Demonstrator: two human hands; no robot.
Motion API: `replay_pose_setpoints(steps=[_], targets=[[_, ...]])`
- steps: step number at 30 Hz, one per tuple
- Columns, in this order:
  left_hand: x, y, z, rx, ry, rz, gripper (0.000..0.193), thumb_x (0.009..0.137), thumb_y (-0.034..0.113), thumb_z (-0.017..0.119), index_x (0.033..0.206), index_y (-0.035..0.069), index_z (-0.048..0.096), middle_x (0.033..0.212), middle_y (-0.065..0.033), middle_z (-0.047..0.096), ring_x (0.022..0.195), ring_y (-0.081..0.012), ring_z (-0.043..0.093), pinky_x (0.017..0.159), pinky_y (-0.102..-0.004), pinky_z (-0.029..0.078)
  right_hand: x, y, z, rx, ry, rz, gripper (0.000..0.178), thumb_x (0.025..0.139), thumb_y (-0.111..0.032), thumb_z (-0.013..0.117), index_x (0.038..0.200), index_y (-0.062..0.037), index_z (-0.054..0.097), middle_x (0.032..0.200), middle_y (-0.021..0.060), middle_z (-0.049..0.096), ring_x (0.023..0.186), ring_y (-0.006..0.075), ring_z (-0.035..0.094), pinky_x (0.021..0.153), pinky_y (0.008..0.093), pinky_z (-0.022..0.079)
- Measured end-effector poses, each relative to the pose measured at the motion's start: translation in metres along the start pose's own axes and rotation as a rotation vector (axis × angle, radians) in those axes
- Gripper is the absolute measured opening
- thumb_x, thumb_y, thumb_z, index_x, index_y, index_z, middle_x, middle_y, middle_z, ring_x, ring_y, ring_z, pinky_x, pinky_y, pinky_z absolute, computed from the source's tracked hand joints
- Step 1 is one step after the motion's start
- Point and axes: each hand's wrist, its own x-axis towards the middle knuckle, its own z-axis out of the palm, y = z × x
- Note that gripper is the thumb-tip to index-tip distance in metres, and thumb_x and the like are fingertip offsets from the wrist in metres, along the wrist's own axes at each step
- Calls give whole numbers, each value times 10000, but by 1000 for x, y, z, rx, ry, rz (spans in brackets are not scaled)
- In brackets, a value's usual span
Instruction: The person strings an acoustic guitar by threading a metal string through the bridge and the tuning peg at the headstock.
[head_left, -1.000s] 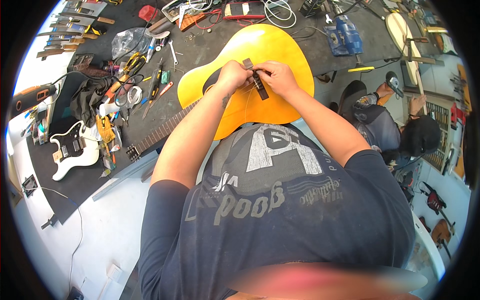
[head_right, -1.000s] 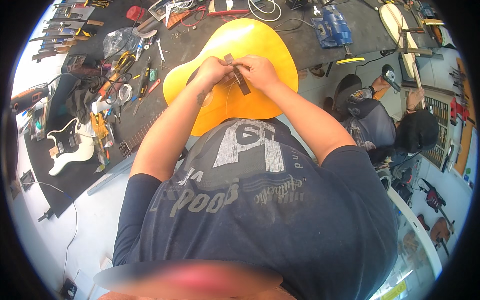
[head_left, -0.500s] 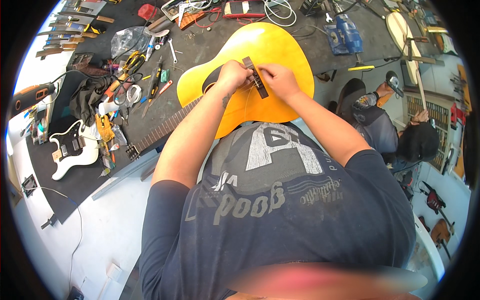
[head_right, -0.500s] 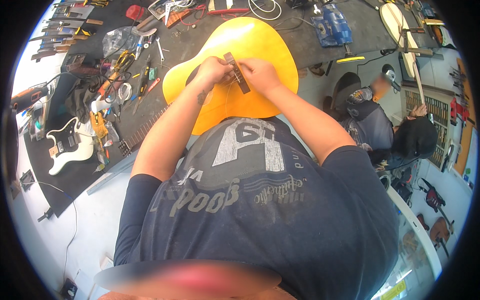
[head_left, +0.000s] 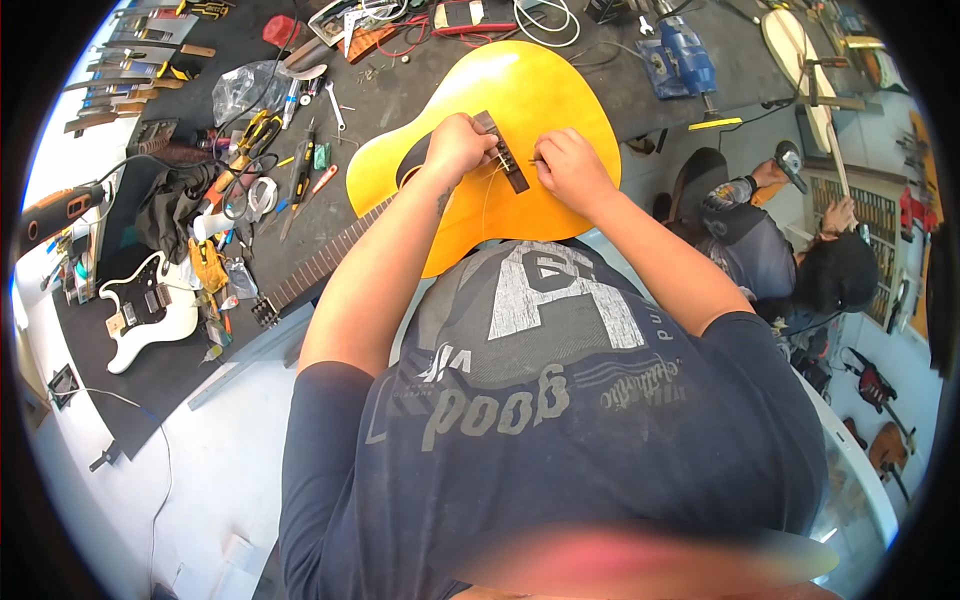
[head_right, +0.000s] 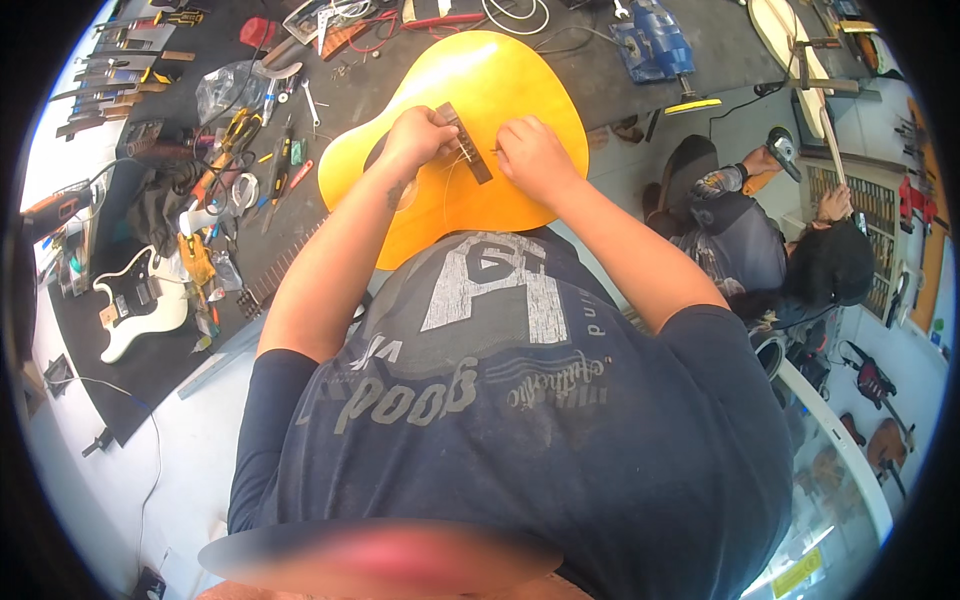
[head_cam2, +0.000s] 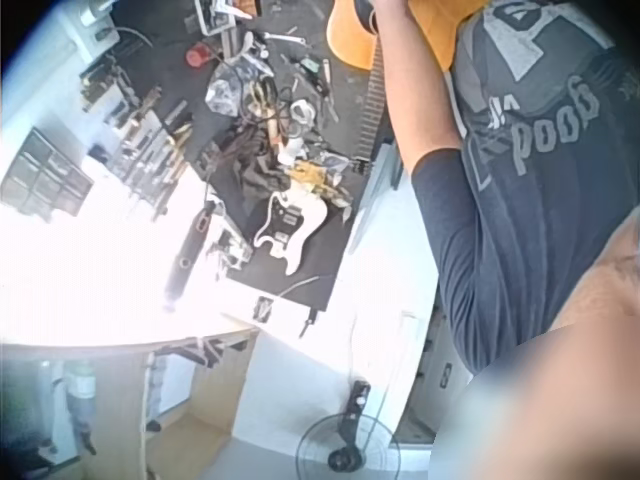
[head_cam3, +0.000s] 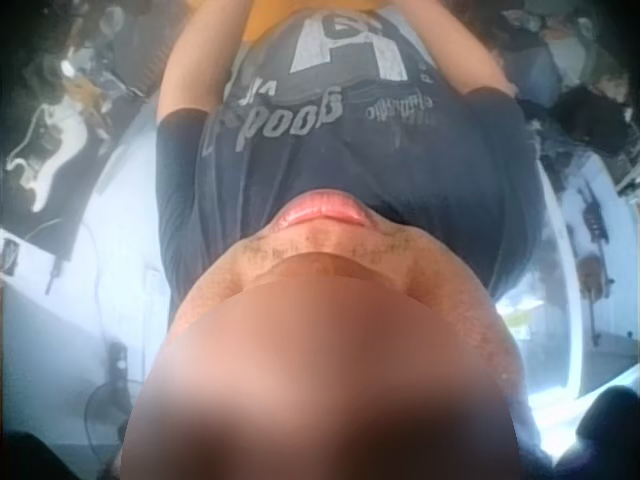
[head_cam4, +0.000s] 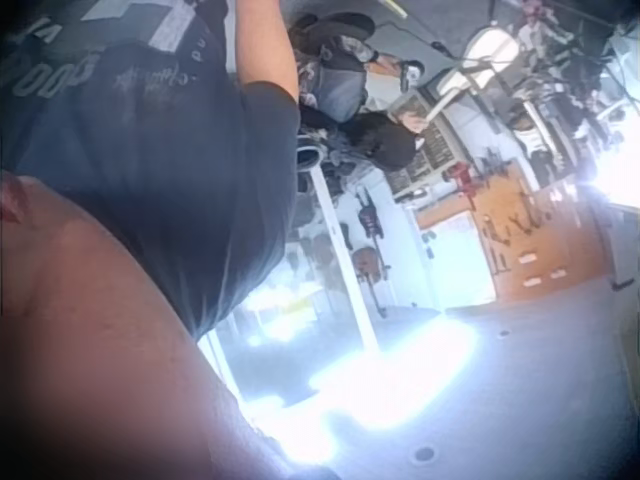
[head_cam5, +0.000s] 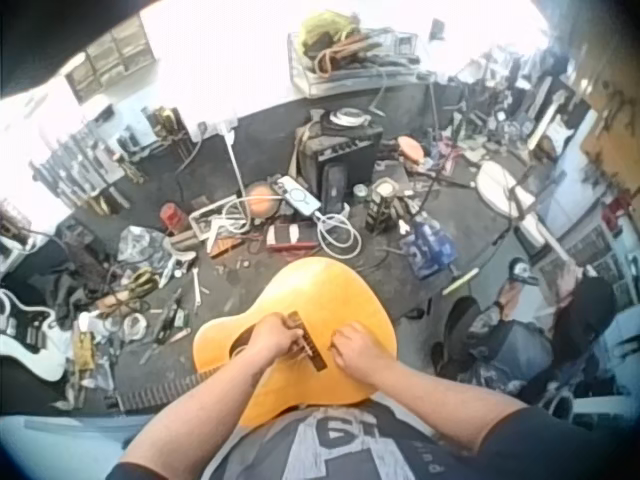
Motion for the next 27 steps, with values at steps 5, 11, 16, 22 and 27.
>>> replay_pose_setpoints(steps=[5,11,16,22,27], targets=[[-4,3,2,273,104,103,211,861,137,763,961,-31,684,829,-148,754,718,-222,722,696,-360,561,11,-5,0,197,-48,248,95,903,-111,661,968,-43,661,939,153,705,899,359,679,792,460,537],[5,-5,5,359,190,158,197,836,149,766,840,-32,689,786,-171,743,705,-240,728,695,-363,560,36,-10,3,265,-130,301,164,948,-174,626,1027,-50,699,984,160,718,935,361,687,822,455,542],[0,3,7,257,158,119,211,862,143,772,849,-55,704,772,-173,738,704,-241,728,691,-371,563,44,-3,15,242,-155,247,164,939,-167,629,994,-55,735,982,159,720,936,361,685,832,455,544],[-10,9,7,47,106,27,198,937,133,742,871,-54,738,748,-118,742,641,-176,705,647,-343,551,49,0,23,230,-240,291,163,899,-143,694,1014,-61,776,957,178,738,927,370,700,833,460,555],[2,-5,7,53,89,78,174,932,111,721,881,-54,744,752,-110,743,632,-169,692,615,-325,538,55,-1,20,226,-267,299,152,891,-124,709,1006,-54,779,962,182,746,918,370,707,832,453,560]])
